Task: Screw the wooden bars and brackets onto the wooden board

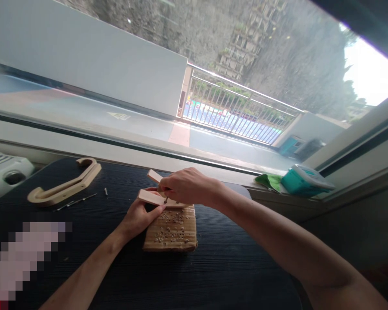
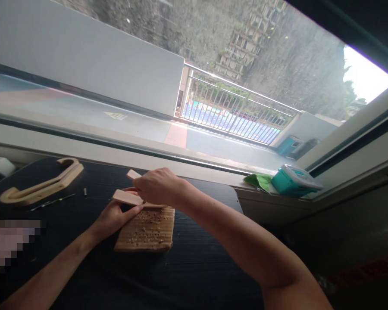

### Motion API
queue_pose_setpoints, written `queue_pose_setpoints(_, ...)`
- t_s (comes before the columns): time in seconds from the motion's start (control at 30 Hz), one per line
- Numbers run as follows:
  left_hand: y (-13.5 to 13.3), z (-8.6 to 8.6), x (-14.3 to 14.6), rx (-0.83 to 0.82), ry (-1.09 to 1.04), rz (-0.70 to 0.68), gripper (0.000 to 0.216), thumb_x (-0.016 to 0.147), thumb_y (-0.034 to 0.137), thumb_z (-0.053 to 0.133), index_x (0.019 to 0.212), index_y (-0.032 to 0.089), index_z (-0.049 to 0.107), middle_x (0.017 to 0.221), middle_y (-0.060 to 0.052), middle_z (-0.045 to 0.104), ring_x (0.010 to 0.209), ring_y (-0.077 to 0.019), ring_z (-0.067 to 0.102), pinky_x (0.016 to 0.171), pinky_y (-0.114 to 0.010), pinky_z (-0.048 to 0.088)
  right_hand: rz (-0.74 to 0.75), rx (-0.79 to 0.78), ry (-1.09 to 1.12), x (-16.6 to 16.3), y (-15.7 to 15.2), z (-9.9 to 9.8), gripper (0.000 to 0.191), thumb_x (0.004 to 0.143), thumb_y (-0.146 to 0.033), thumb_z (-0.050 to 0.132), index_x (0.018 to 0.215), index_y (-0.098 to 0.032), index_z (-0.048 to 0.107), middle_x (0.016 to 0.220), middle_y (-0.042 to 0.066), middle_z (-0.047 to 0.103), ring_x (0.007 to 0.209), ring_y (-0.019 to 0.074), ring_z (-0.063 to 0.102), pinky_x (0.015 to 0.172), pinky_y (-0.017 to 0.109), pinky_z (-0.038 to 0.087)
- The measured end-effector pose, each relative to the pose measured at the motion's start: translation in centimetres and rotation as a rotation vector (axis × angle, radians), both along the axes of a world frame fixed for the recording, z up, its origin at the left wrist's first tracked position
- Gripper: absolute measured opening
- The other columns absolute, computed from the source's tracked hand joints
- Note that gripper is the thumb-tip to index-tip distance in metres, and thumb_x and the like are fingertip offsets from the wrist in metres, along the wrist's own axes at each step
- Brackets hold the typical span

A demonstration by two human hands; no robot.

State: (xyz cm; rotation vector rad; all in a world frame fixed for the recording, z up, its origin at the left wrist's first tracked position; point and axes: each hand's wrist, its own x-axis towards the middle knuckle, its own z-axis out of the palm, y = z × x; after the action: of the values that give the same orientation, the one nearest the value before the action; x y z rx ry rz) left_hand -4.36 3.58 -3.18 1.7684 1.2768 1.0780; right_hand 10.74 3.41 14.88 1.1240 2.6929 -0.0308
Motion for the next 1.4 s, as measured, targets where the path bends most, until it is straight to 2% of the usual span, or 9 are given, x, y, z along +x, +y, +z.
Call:
queue_pose_setpoints(0.17,0.2,-0.1,0.1,-0.003,-0.004,0.007,0.035,0.069,0.045,0.062,0.092,0.019,0.06,0.113,-0.007,0.062,0.112,-0.0257,0.053,0.101,-0.04,0.04,0.006,0.041,0.042,0.1,0.5,-1.3,0.024,0.093,-0.028,0.04,0.097,-0.017,0.06,0.084,0.005,0.069,0.071,0.015,0.062,0.054,0.025,0.026)
queue_pose_setpoints(0.4,0.1,-0.2,0.1,0.018,0.001,0.016,0.033,0.068,0.046,0.062,0.088,0.019,0.06,0.115,-0.008,0.06,0.114,-0.0256,0.052,0.101,-0.039,0.039,-0.239,0.085,0.027,-0.3,1.1,-1.9,0.037,0.092,-0.042,0.036,0.087,-0.016,0.063,0.08,0.008,0.068,0.074,0.0197,0.063,0.055,0.026,0.034)
queue_pose_setpoints(0.57,-0.1,0.1,0.1,0.008,-0.008,0.018,0.035,0.067,0.047,0.062,0.089,0.02,0.06,0.116,-0.007,0.061,0.11,-0.0256,0.055,0.099,-0.038,0.041,-0.221,0.039,-0.039,-0.6,0.4,-0.4,0.036,0.09,-0.04,0.036,0.093,-0.015,0.062,0.082,0.009,0.069,0.076,0.0215,0.063,0.059,0.029,0.038)
queue_pose_setpoints(0.67,-0.1,0.2,0.1,0.005,-0.014,0.008,0.035,0.068,0.047,0.062,0.09,0.02,0.06,0.117,-0.007,0.06,0.112,-0.0253,0.053,0.1,-0.038,0.041,-0.166,0.034,-0.037,-0.5,-0.1,0.4,0.028,0.087,-0.031,0.041,0.099,-0.015,0.06,0.084,0.009,0.069,0.074,0.0209,0.063,0.057,0.029,0.036)
queue_pose_setpoints(0.77,0.0,0.1,0.1,0.003,-0.009,0.001,0.033,0.069,0.046,0.062,0.09,0.02,0.061,0.114,-0.008,0.06,0.113,-0.0252,0.052,0.101,-0.038,0.04,-0.064,0.015,-0.007,-0.3,-0.2,0.4,0.022,0.087,-0.021,0.041,0.098,-0.016,0.059,0.089,0.008,0.069,0.075,0.0178,0.062,0.054,0.026,0.032)
queue_pose_setpoints(0.87,0.1,0.1,0.1,0.011,-0.006,0.007,0.032,0.069,0.045,0.062,0.089,0.02,0.061,0.108,-0.007,0.062,0.11,-0.025,0.054,0.099,-0.039,0.042,0.004,0.007,0.035,-0.2,0.1,-0.4,0.018,0.09,-0.021,0.042,0.097,-0.017,0.058,0.091,0.006,0.069,0.076,0.016,0.062,0.054,0.025,0.029)
queue_pose_setpoints(1.07,0.2,-0.1,0.2,0.021,0.003,0.04,0.031,0.067,0.044,0.063,0.086,0.02,0.062,0.11,-0.007,0.061,0.108,-0.0251,0.056,0.098,-0.038,0.043,-0.144,0.048,0.08,-0.2,1.0,-2.2,0.031,0.093,-0.036,0.035,0.095,-0.014,0.057,0.08,0.008,0.068,0.069,0.0177,0.061,0.053,0.026,0.031)
queue_pose_setpoints(1.2,0.1,-0.1,-0.1,0.018,-0.009,0.003,0.03,0.068,0.043,0.062,0.088,0.02,0.06,0.109,-0.006,0.062,0.109,-0.0245,0.056,0.098,-0.037,0.043,-0.245,0.041,0.068,0.0,1.4,-1.9,0.033,0.09,-0.04,0.039,0.092,-0.016,0.061,0.083,0.007,0.068,0.071,0.0168,0.061,0.057,0.026,0.035)
queue_pose_setpoints(1.4,0.0,0.1,-0.5,0.005,-0.027,-0.031,0.036,0.069,0.042,0.062,0.096,0.019,0.059,0.115,-0.007,0.059,0.11,-0.024,0.055,0.098,-0.036,0.043,-0.063,-0.016,-0.033,0.0,0.7,0.1,0.024,0.086,-0.029,0.045,0.086,-0.019,0.067,0.081,0.005,0.069,0.072,0.0159,0.06,0.054,0.025,0.031)
